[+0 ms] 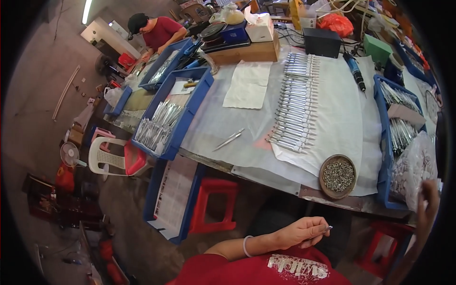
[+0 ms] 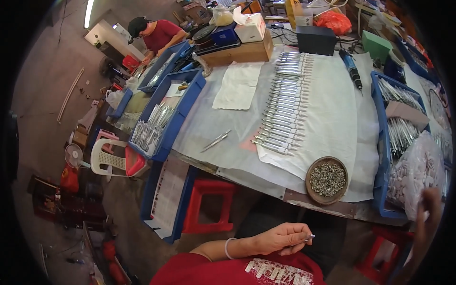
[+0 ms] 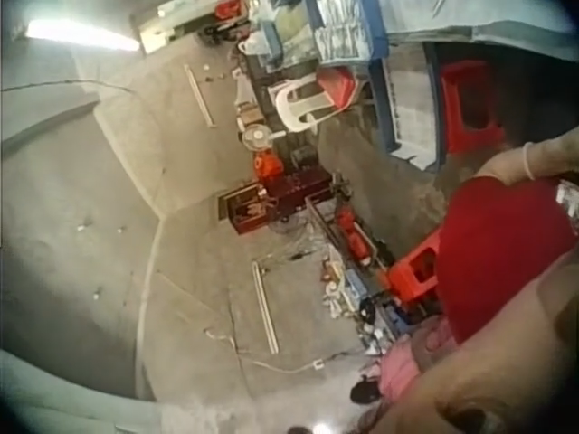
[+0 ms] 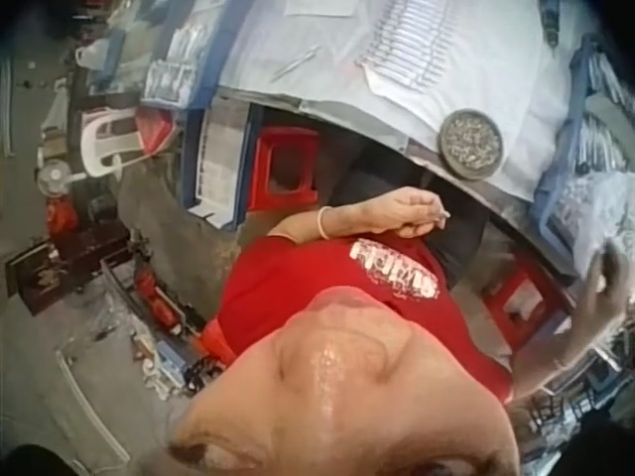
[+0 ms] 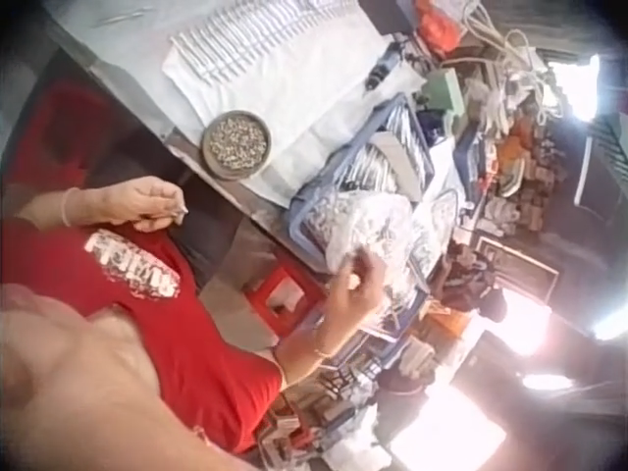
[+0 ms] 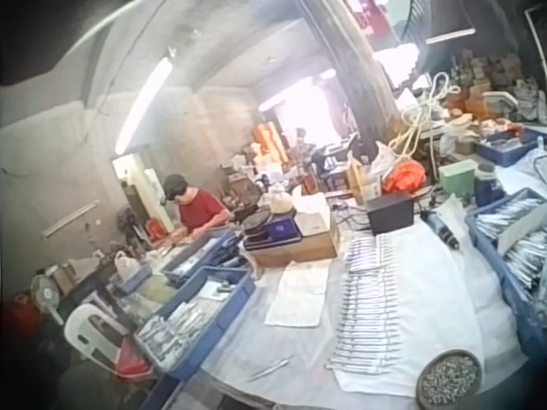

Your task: Assembling small metal parts into plastic housings at a factory workbench.

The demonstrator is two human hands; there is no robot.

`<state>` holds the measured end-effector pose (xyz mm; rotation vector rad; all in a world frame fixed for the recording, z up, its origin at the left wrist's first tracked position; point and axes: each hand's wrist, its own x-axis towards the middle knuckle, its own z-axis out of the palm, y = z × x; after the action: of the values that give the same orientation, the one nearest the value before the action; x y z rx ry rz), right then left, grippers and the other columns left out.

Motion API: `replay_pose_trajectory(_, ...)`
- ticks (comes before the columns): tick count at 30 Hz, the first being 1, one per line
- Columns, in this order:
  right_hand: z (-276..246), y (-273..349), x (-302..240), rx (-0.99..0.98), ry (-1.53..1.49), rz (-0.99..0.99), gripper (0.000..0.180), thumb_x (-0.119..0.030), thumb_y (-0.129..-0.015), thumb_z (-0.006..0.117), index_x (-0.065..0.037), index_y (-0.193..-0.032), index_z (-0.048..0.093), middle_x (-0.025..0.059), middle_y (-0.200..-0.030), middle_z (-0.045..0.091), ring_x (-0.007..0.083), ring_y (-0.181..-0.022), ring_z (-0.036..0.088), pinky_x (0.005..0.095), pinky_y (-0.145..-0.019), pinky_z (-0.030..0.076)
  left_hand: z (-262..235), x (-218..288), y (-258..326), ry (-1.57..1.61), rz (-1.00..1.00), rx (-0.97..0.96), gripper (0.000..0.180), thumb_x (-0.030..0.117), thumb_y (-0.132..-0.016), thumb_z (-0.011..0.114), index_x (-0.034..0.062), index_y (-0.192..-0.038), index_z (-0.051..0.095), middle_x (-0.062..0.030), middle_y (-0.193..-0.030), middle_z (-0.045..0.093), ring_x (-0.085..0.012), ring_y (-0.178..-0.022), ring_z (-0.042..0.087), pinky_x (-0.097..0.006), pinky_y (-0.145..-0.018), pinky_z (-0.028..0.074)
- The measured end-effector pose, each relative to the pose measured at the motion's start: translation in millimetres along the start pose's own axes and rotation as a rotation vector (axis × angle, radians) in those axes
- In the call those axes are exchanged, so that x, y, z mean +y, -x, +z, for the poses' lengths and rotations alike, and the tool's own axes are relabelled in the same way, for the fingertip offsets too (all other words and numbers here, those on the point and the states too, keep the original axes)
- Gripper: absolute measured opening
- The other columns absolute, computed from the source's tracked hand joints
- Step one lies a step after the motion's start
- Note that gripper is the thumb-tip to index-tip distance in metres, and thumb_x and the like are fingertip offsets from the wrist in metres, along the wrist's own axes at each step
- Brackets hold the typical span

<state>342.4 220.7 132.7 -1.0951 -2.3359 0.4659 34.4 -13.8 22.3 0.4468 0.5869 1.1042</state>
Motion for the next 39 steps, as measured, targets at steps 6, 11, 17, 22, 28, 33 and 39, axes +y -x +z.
replay_pose_trajectory(6,125.1,14.1,-122.3,-0.201,-0.997,0.279,0.019,0.006,-0.073,0.053,-0.001,-0.089,0.049,0.0068,-0.085,0.048,0.0106,-0.069,0.050,0.0210,-0.058,0.045,-0.5,6.9,1.0,-0.062,0.124,0.016,0.019,0.021,-0.097,0.043,0.0033,-0.101,0.049,0.0010,-0.067,0.049,-0.0024,-0.049,0.040,-0.016,-0.044,0.030)
replay_pose_trajectory(11,184.4,22.4,-133.2,-0.276,-1.407,0.243,0.018,-0.006,-0.076,0.063,-0.001,-0.088,0.050,0.0088,-0.087,0.052,0.0131,-0.072,0.053,0.0224,-0.057,0.045,1.7,22.3,11.2,-1.003,0.601,0.365,0.015,0.008,-0.085,0.058,0.0000,-0.097,0.057,-0.0090,-0.081,0.059,-0.0147,-0.067,0.058,-0.026,-0.060,0.046)
replay_pose_trajectory(17,203.7,16.4,-133.0,-0.393,-1.709,0.184,0.020,-0.008,-0.082,0.064,-0.003,-0.096,0.051,0.0099,-0.094,0.054,0.0145,-0.086,0.053,0.0257,-0.075,0.044,-3.1,24.6,6.7,-1.273,0.760,0.435,0.022,0.004,-0.081,0.063,-0.0015,-0.100,0.054,-0.0117,-0.074,0.059,-0.0221,-0.057,0.058,-0.029,-0.049,0.046)
replay_pose_trajectory(22,203.6,26.6,-131.4,-0.360,-1.689,0.244,0.022,-0.010,-0.081,0.067,-0.004,-0.095,0.051,0.0095,-0.094,0.055,0.0143,-0.087,0.053,0.0262,-0.076,0.044,-6.0,16.9,0.1,-1.352,0.816,0.423,0.022,0.007,-0.081,0.063,-0.0012,-0.100,0.054,-0.0105,-0.073,0.059,-0.0205,-0.055,0.056,-0.027,-0.048,0.044)
replay_pose_trajectory(28,203.4,28.2,-131.6,-0.340,-1.652,0.230,0.020,-0.010,-0.081,0.067,-0.004,-0.094,0.052,0.0093,-0.093,0.055,0.0152,-0.087,0.054,0.0268,-0.076,0.045,-6.5,13.9,-0.6,-1.405,0.879,0.439,0.022,0.008,-0.082,0.063,-0.0008,-0.100,0.054,-0.0093,-0.072,0.058,-0.0192,-0.054,0.053,-0.027,-0.047,0.042)
replay_pose_trajectory(33,201.8,26.2,-130.3,-0.347,-1.596,0.178,0.019,-0.007,-0.080,0.067,-0.003,-0.093,0.053,0.0096,-0.093,0.055,0.0152,-0.088,0.054,0.0267,-0.076,0.045,-12.5,12.9,-0.4,-1.430,0.893,0.406,0.029,0.003,-0.076,0.067,-0.0020,-0.101,0.054,-0.0096,-0.072,0.058,-0.0211,-0.054,0.056,-0.029,-0.046,0.044)
replay_pose_trajectory(39,198.8,29.6,-139.9,-0.447,-1.441,0.157,0.019,0.002,-0.080,0.063,-0.001,-0.095,0.052,0.0090,-0.096,0.054,0.0134,-0.088,0.053,0.0258,-0.077,0.044,-14.8,10.4,2.8,-1.342,0.841,0.424,0.024,0.005,-0.078,0.066,-0.0011,-0.099,0.056,-0.0107,-0.071,0.057,-0.0196,-0.053,0.056,-0.029,-0.046,0.044)
